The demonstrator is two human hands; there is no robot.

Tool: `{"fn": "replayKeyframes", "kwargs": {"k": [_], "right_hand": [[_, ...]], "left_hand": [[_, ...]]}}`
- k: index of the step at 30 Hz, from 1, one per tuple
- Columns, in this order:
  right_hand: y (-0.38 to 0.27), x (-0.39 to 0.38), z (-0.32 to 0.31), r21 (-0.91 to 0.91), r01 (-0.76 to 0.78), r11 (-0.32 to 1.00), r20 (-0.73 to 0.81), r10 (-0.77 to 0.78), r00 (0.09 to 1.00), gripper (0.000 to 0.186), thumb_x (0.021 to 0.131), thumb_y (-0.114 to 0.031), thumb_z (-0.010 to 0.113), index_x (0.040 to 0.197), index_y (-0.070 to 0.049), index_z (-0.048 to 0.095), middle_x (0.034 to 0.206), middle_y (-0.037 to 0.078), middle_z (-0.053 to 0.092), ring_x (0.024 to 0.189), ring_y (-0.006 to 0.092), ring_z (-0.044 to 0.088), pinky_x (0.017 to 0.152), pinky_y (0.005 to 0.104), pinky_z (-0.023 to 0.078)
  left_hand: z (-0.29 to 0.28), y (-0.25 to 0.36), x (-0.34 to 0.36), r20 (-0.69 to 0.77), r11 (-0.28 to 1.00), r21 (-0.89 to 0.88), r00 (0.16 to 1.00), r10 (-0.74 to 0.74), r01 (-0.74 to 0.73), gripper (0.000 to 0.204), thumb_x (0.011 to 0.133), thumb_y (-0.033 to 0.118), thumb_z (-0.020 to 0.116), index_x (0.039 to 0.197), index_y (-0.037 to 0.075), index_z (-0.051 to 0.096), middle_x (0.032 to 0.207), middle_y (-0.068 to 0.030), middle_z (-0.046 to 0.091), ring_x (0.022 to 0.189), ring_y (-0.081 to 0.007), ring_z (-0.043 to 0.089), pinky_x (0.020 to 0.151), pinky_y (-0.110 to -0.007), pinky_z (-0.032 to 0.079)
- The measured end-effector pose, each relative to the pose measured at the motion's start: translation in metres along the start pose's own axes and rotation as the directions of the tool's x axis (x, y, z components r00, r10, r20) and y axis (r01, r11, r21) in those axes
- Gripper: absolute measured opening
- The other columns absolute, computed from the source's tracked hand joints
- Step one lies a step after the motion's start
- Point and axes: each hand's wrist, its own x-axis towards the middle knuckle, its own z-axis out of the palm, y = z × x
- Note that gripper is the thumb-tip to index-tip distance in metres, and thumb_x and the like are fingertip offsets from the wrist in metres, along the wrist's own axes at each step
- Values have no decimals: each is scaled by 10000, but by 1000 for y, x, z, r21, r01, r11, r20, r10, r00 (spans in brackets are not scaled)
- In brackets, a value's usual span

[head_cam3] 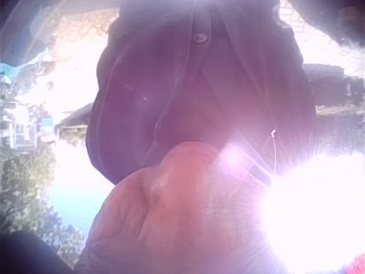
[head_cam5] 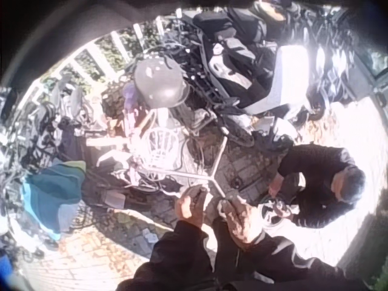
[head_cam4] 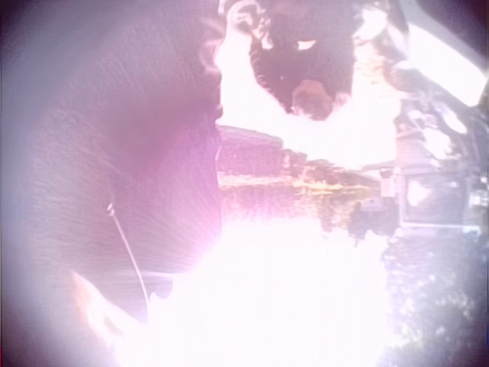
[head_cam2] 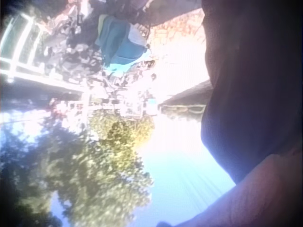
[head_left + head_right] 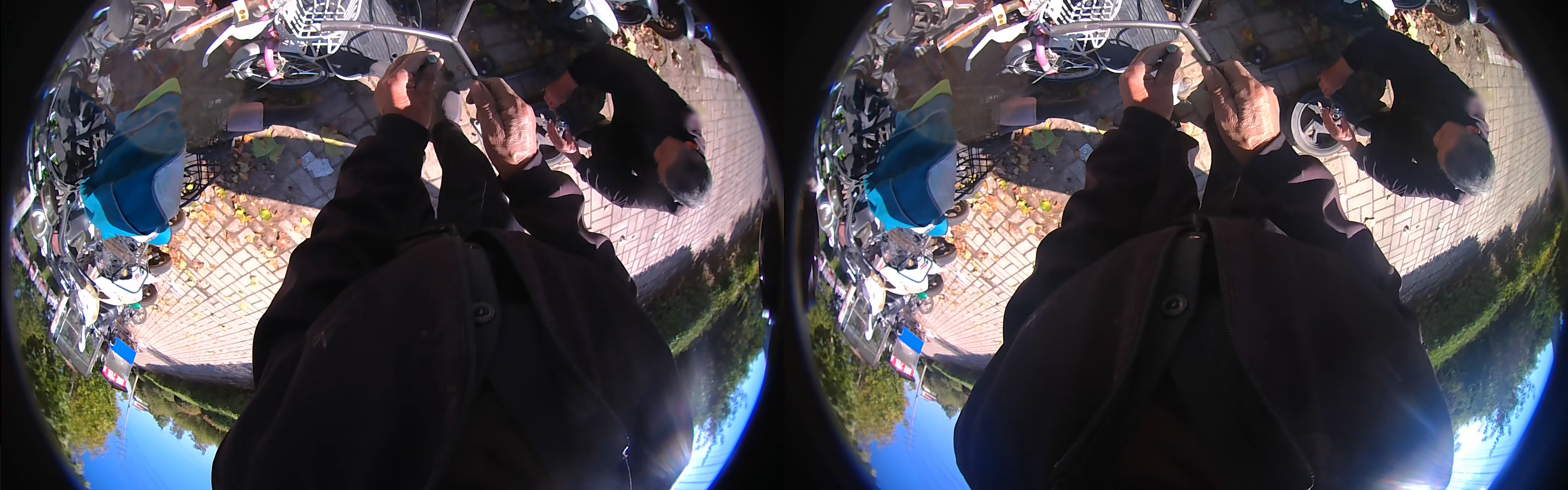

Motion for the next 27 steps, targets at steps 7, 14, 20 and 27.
{"fn": "replayKeyframes", "kwargs": {"k": [7, 14, 20, 27], "right_hand": [[-8, 2, 4, -4, 127, 992, 52, -127, 991, 267, 1023, -261, 571, 998, -13, 665, 846, 158, 683, 752, 292, 675, 695, 357, 503], [-2, 5, 6, -129, 36, 991, 139, -18, 990, 245, 1028, -244, 562, 1019, -17, 653, 848, 148, 678, 746, 277, 665, 690, 346, 498], [-1, 7, 6, -71, 65, 995, 95, -58, 994, 269, 1020, -270, 572, 990, -16, 656, 790, 137, 658, 726, 272, 653, 696, 345, 495], [1, 7, 3, -100, 136, 986, 23, -134, 991, 319, 1010, -326, 578, 986, -19, 664, 818, 153, 685, 736, 302, 671, 671, 372, 495]], "left_hand": [[-2, -11, 3, 32, 983, -107, 989, -148, 150, 214, 815, 163, 807, 981, 35, 766, 958, -98, 753, 851, -202, 727, 771, -298, 557], [-7, -12, 3, 85, 982, -71, 982, -167, 173, 200, 846, 64, 774, 1028, -12, 742, 945, -59, 743, 825, -111, 677, 768, -260, 539], [-16, -11, 9, 191, 963, -87, 953, -233, 253, 219, 843, 83, 785, 1030, -21, 741, 981, -80, 752, 881, -122, 699, 805, -266, 551], [-18, -20, 11, 201, 985, -66, 969, -141, 158, 208, 855, 152, 785, 1011, 18, 753, 927, -97, 757, 844, -186, 723, 765, -297, 561]]}}
